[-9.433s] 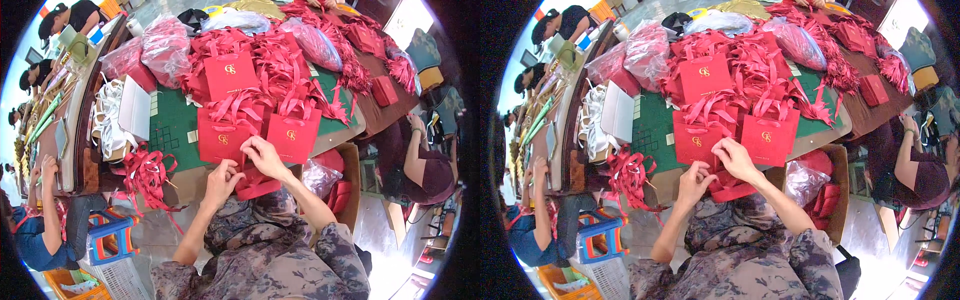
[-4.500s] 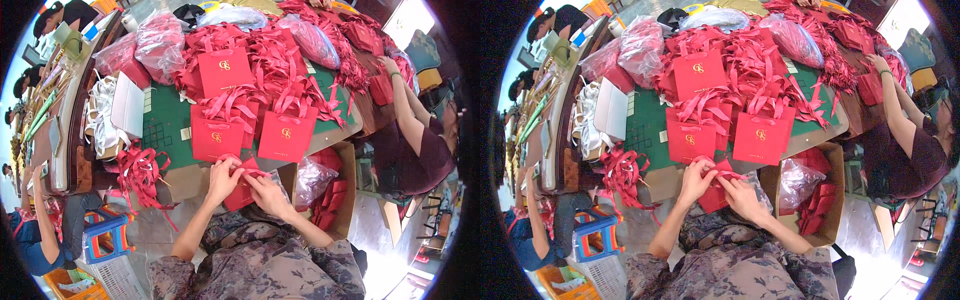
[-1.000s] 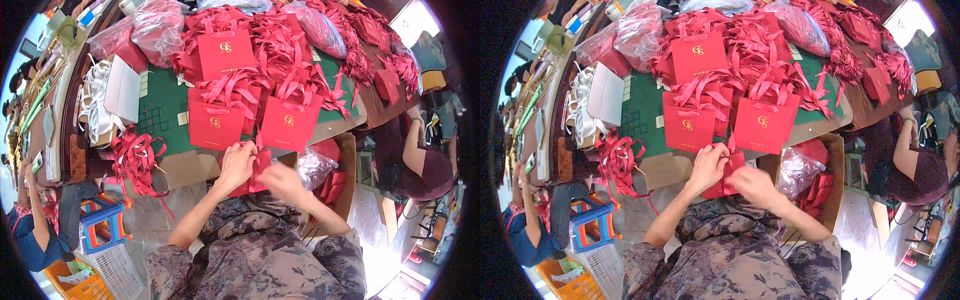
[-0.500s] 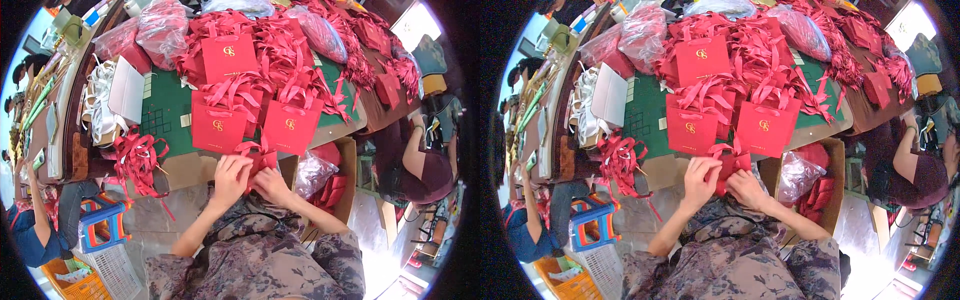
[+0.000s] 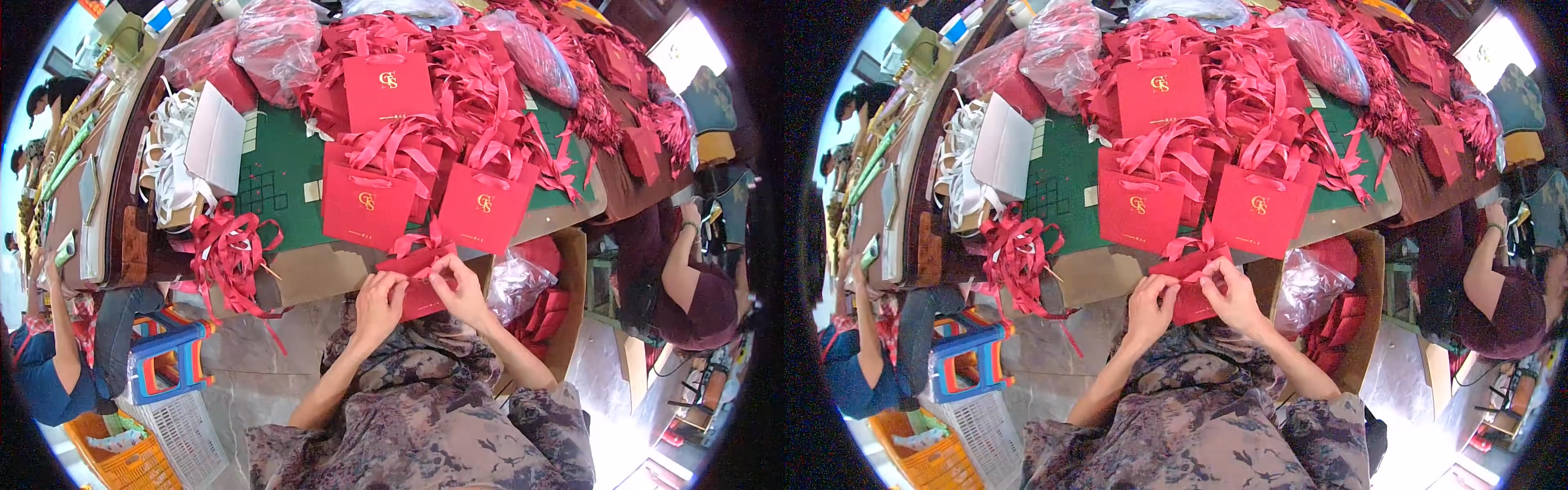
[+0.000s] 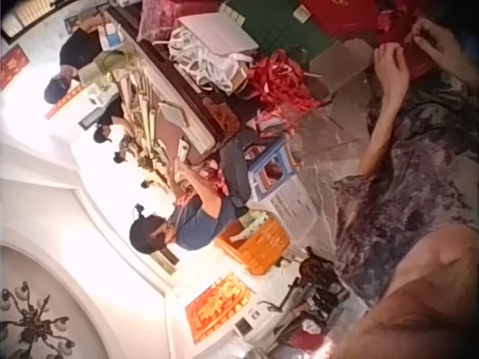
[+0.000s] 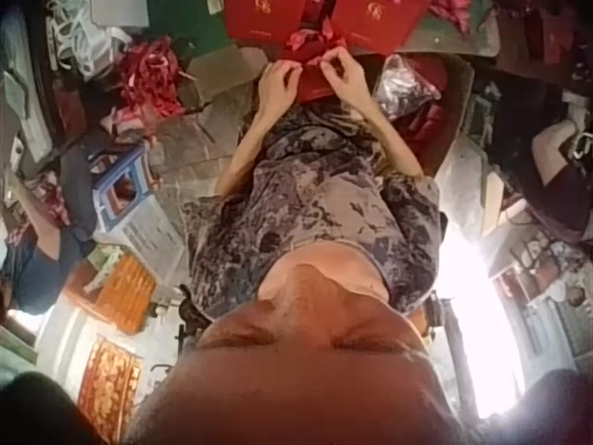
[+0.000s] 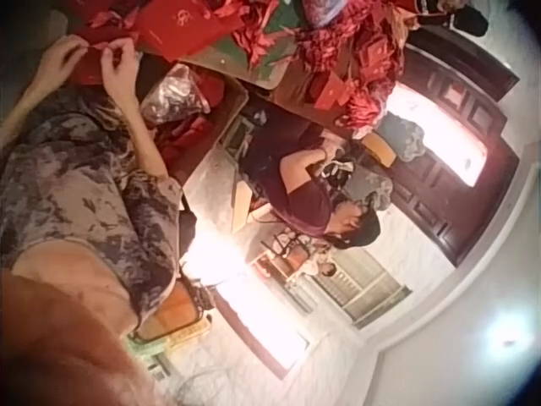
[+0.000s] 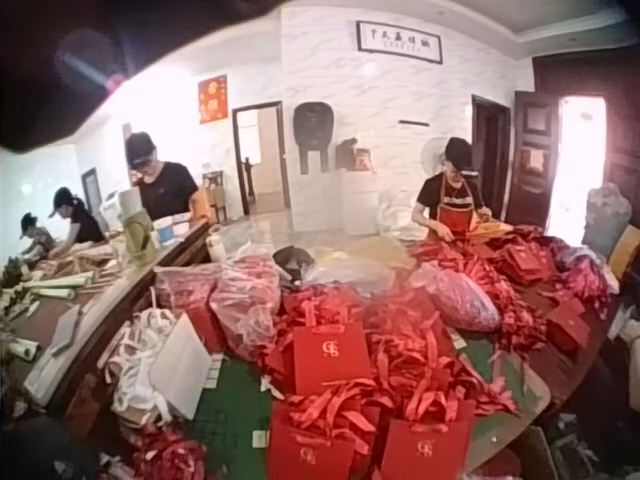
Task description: The person attaches ribbon handles to small gift bags by threading and tying the ribbons through each bag by hand.
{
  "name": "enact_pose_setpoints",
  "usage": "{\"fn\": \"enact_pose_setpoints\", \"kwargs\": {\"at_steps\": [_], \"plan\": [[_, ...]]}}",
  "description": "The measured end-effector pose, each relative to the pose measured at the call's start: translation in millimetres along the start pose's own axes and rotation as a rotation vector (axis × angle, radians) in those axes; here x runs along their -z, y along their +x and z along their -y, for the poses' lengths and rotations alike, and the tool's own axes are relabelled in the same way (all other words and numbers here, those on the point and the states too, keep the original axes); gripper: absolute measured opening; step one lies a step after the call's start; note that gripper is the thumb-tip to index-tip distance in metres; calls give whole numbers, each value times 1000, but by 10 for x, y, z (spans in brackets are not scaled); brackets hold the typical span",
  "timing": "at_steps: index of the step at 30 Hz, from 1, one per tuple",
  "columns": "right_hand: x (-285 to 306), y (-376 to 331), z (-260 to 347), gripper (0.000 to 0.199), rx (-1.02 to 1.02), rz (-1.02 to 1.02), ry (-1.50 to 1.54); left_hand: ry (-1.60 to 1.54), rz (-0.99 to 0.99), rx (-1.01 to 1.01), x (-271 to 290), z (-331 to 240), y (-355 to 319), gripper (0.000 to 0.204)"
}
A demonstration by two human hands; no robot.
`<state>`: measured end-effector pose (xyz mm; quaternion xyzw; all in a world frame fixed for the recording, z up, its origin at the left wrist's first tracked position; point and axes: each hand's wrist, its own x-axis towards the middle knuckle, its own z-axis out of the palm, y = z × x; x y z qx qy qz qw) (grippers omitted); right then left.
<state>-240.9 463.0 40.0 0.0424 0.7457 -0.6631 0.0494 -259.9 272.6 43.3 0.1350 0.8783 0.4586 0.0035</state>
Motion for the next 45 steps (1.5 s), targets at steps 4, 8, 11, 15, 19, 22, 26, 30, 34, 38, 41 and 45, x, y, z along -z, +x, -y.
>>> {"fn": "enact_pose_setpoints", "kwargs": {"at_steps": [4,8,11,15,19,22,26,30,34,38,41,45], "plan": [[-150,-71,353,40,535,-220,-652,-27,33,121,52,-38,33,8],[-236,-50,278,37,745,49,-793,12,85,80,52,10,17,8],[-247,46,37,33,696,79,-740,-5,96,59,74,31,32,9],[-224,71,-145,26,640,-3,-740,-105,94,77,119,19,71,14],[-234,105,-85,24,696,-120,-690,5,-20,-30,243,18,140,23],[-261,78,-72,20,559,-218,-597,236,2,-218,253,1,245,36],[-319,48,0,16,328,-258,-458,318,8,-301,203,11,249,37],[-327,62,-14,18,358,-327,-480,374,25,-405,177,25,243,35],[-354,97,-130,20,486,-374,-503,327,39,-431,165,65,242,30],[-349,92,-203,21,554,-363,-594,246,63,-377,175,58,311,22],[-369,95,-271,22,623,-353,-594,181,191,-305,214,36,417,14],[-399,138,-332,25,784,-391,-692,68,330,-68,227,41,508,9]]}}
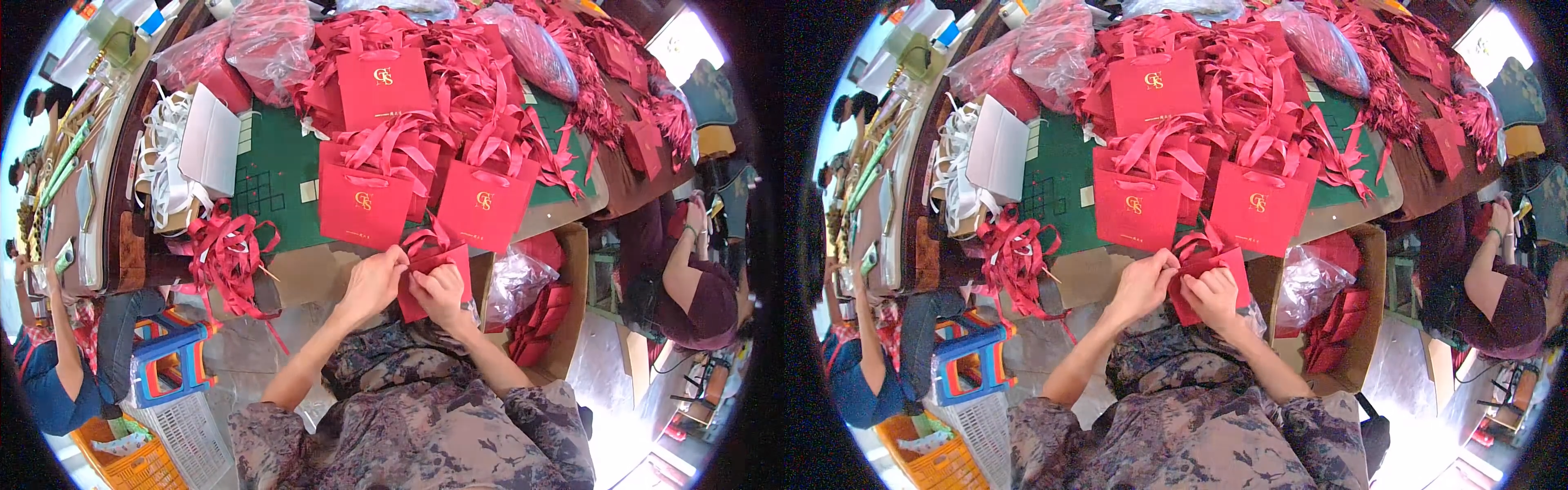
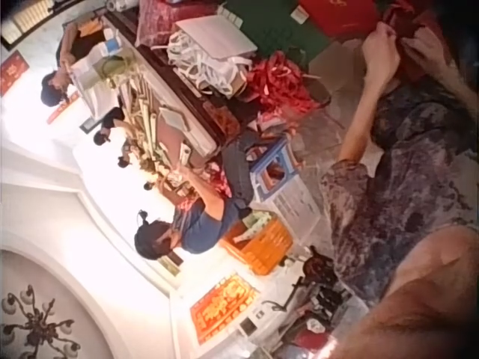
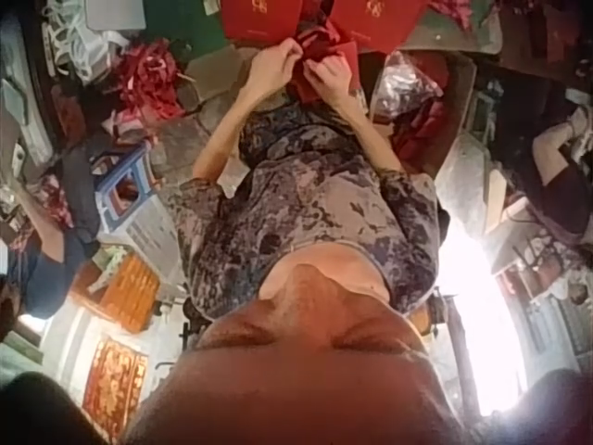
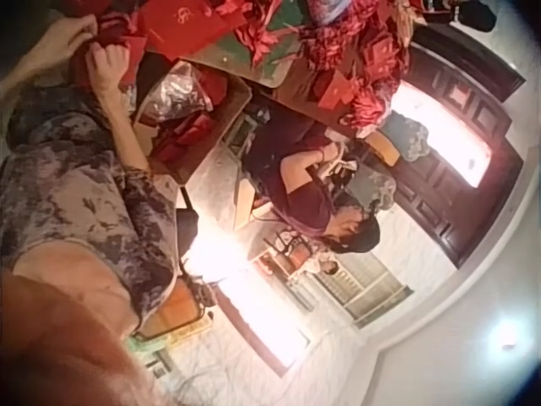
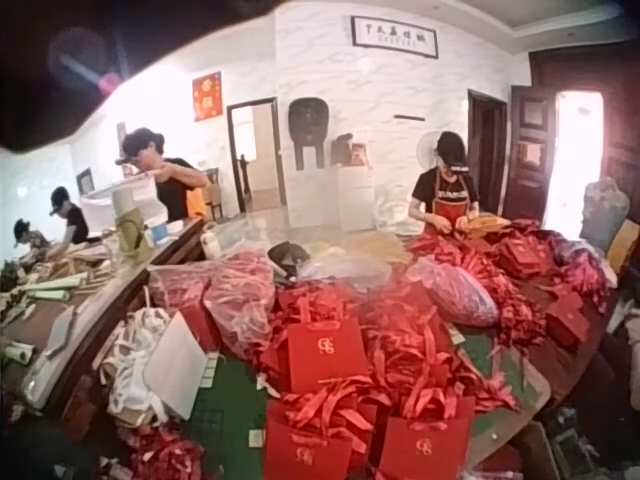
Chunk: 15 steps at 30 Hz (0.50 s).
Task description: The person attaches ribbon handles to small gift bags by threading and tying the ribbons through each bag by hand.
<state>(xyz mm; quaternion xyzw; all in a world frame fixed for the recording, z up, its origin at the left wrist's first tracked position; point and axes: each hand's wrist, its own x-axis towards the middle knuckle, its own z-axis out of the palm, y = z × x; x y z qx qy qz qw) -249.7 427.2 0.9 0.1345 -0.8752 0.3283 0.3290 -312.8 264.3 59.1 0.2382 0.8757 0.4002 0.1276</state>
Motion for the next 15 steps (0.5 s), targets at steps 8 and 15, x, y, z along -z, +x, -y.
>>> {"fn": "enact_pose_setpoints", "kwargs": {"at_steps": [8,15], "plan": [[-39,-50,-42,27,70,-50,-17,-146,28,-56,42,25,46,8],[480,386,271,32,-203,169,67,-104,-40,56,15,-53,-37,19]]}}
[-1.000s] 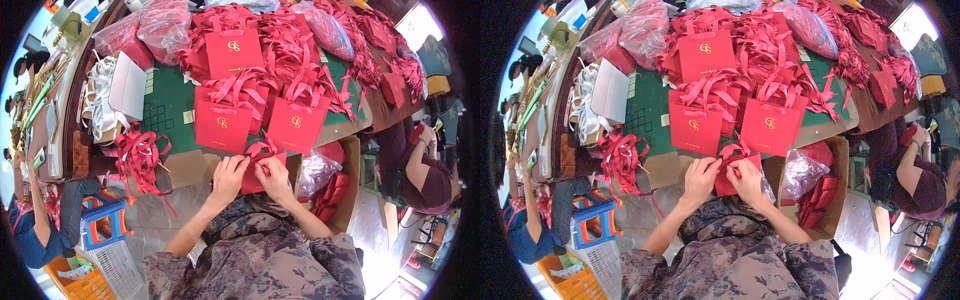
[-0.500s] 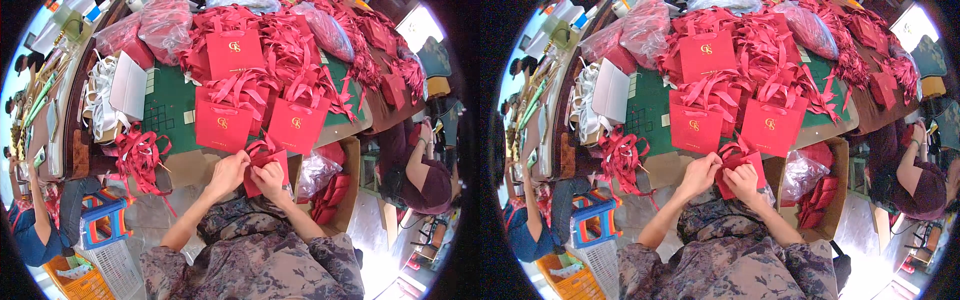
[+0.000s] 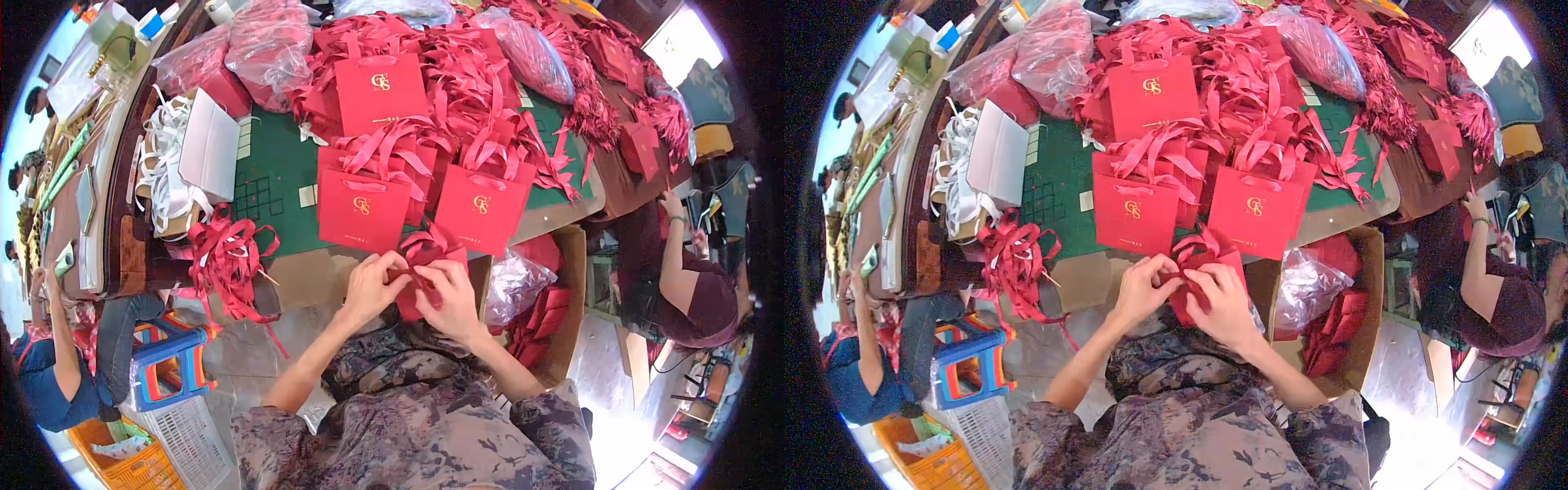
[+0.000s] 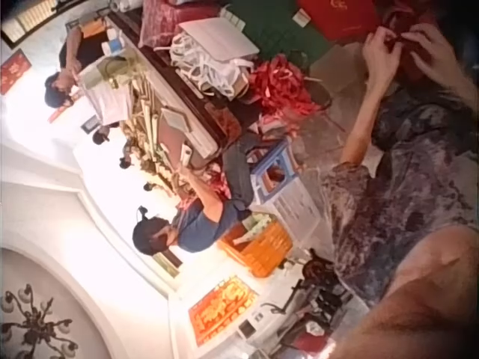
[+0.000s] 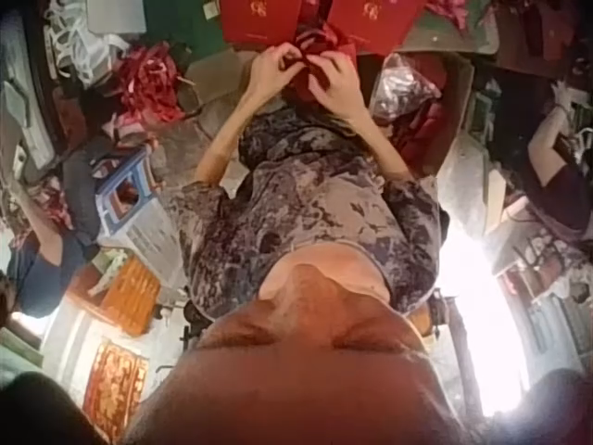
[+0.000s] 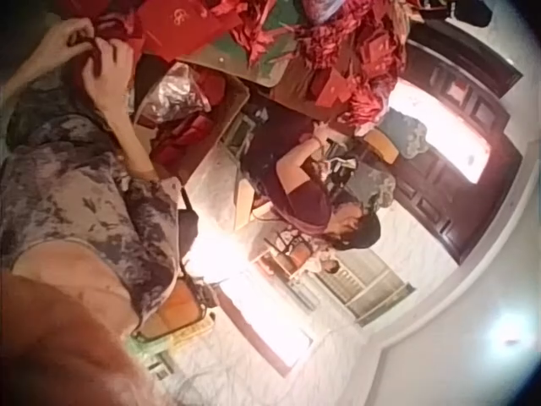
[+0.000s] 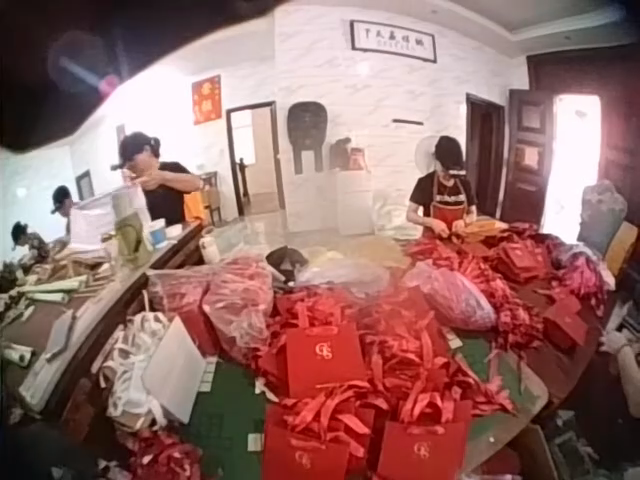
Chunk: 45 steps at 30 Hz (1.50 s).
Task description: The person attaches ribbon handles to small gift bags by threading and tying the ribbons through each bag by hand.
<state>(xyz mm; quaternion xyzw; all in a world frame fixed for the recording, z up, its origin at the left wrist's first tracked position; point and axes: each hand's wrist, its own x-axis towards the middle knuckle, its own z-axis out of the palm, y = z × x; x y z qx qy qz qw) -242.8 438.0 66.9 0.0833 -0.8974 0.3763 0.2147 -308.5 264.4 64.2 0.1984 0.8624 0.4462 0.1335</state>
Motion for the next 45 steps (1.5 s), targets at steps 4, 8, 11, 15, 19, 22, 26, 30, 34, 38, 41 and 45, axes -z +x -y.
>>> {"fn": "enact_pose_setpoints", "kwargs": {"at_steps": [4,8,11,15,19,22,26,30,34,38,41,45], "plan": [[251,231,-14,18,-26,133,-31,50,-160,-209,-131,-18,-65,10],[239,361,-194,11,-15,423,-104,269,-337,-484,-195,-54,-132,12],[240,519,-329,15,-21,565,38,315,-358,-573,-184,-30,-151,15],[257,599,-333,17,-145,656,191,292,-321,-642,-131,2,-117,15],[228,643,-341,19,-186,655,174,275,-295,-681,-119,65,-67,16],[162,702,-405,21,-274,678,226,278,-239,-685,-109,94,-24,17],[26,594,-414,19,-418,534,432,37,-255,-395,-110,-8,42,23],[-80,504,-474,10,-485,320,687,-83,-274,-64,-137,-53,58,26],[-58,630,-477,10,-355,177,614,28,-359,-150,-138,3,77,18],[62,836,-432,15,-212,156,124,44,-360,-129,-165,7,83,16],[-90,792,-498,21,-33,184,-122,33,-348,-129,-162,-45,98,14],[-119,796,-485,17,28,203,-178,41,-355,-139,-147,-54,122,11]]}}
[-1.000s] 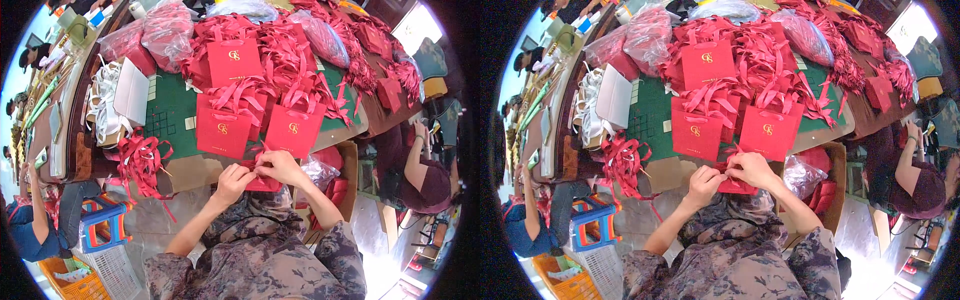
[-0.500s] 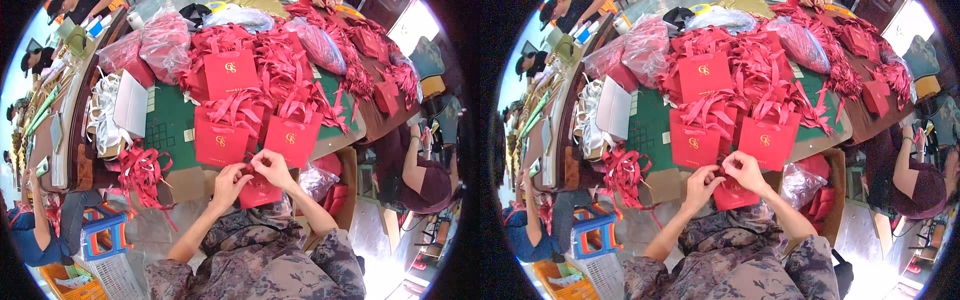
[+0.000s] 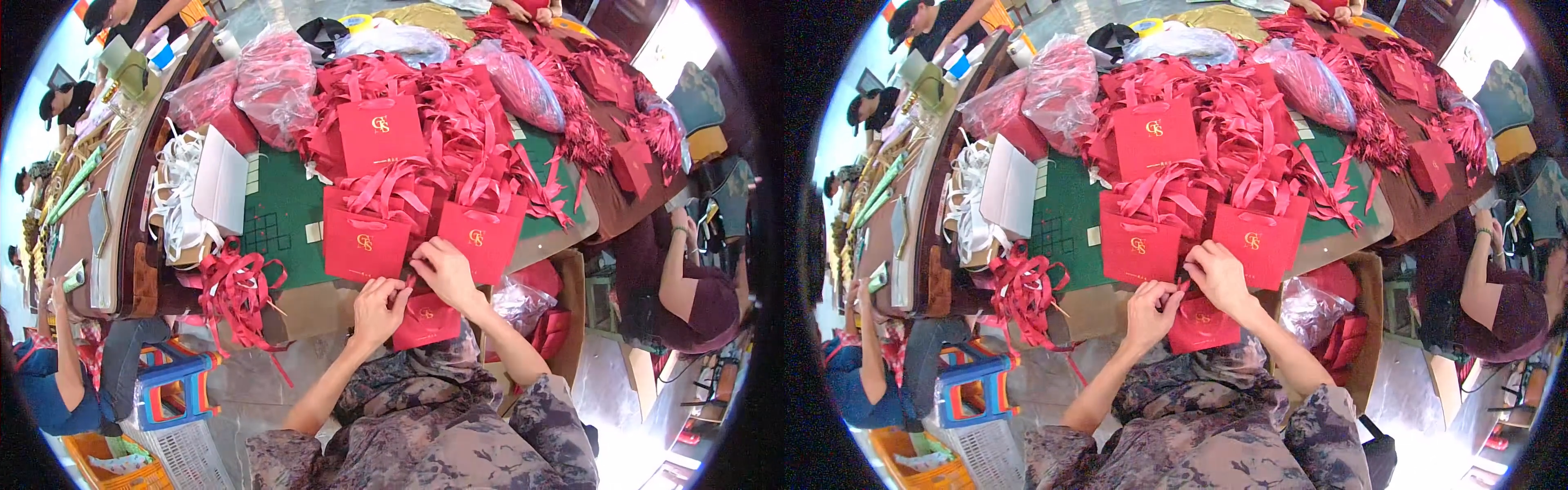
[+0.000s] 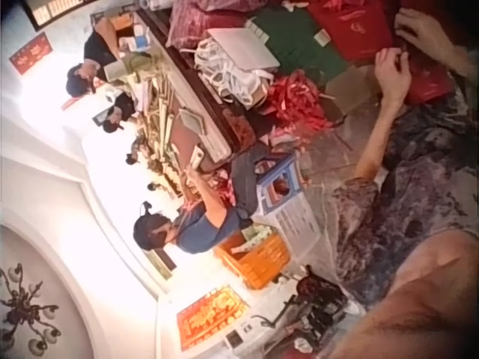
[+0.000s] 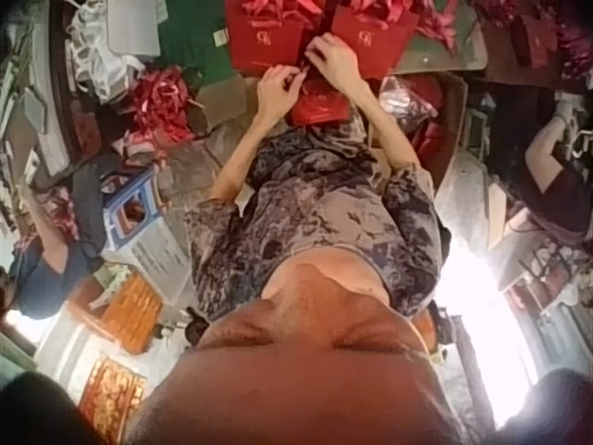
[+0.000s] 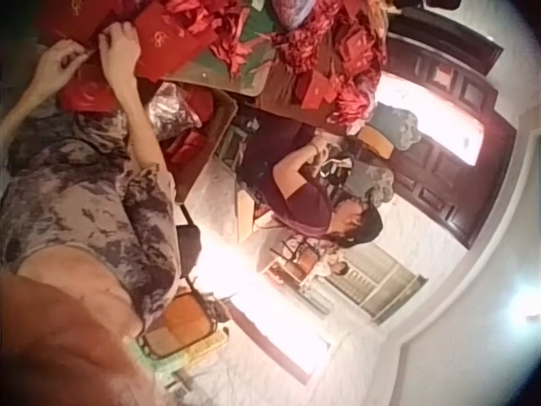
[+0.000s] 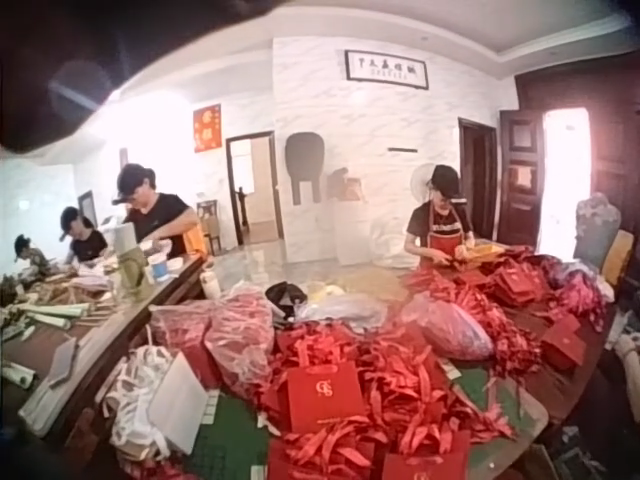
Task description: The person attaches ribbon handles to small gift bags by threading and tying the ribbons through each bag by hand.
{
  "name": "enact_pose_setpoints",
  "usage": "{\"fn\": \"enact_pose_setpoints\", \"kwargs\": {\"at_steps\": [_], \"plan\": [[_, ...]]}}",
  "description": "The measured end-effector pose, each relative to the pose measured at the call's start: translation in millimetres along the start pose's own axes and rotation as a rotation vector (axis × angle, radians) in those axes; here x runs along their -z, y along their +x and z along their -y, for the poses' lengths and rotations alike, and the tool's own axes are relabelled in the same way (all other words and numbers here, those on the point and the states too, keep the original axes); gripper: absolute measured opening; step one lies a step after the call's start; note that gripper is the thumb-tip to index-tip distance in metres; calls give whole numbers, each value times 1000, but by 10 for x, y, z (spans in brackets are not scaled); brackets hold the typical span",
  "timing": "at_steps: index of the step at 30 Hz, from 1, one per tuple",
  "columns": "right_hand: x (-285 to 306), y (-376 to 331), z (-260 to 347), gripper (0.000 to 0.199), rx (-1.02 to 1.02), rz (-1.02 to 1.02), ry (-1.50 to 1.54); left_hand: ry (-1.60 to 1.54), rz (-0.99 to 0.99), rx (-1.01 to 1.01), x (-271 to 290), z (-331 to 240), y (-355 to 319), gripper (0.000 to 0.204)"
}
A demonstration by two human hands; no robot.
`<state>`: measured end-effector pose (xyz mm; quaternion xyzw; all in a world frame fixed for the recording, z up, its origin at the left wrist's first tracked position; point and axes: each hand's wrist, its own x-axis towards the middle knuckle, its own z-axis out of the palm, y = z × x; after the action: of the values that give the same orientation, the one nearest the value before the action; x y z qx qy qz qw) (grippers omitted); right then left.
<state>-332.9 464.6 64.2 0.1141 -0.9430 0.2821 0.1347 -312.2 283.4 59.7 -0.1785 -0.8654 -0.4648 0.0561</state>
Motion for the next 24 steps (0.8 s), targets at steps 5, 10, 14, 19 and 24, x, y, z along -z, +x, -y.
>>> {"fn": "enact_pose_setpoints", "kwargs": {"at_steps": [5,10,14,19,24], "plan": [[127,-135,62,15,-304,176,755,-11,5,-8,5,-6,27,9],[109,-209,67,19,-292,119,757,15,54,32,8,-82,42,7],[159,-240,149,18,-274,16,451,44,-52,-152,-8,-67,27,7],[232,-278,179,18,-253,21,551,30,-14,-36,6,-80,50,6],[174,-231,163,17,-342,102,789,104,11,-110,16,-81,55,8]]}}
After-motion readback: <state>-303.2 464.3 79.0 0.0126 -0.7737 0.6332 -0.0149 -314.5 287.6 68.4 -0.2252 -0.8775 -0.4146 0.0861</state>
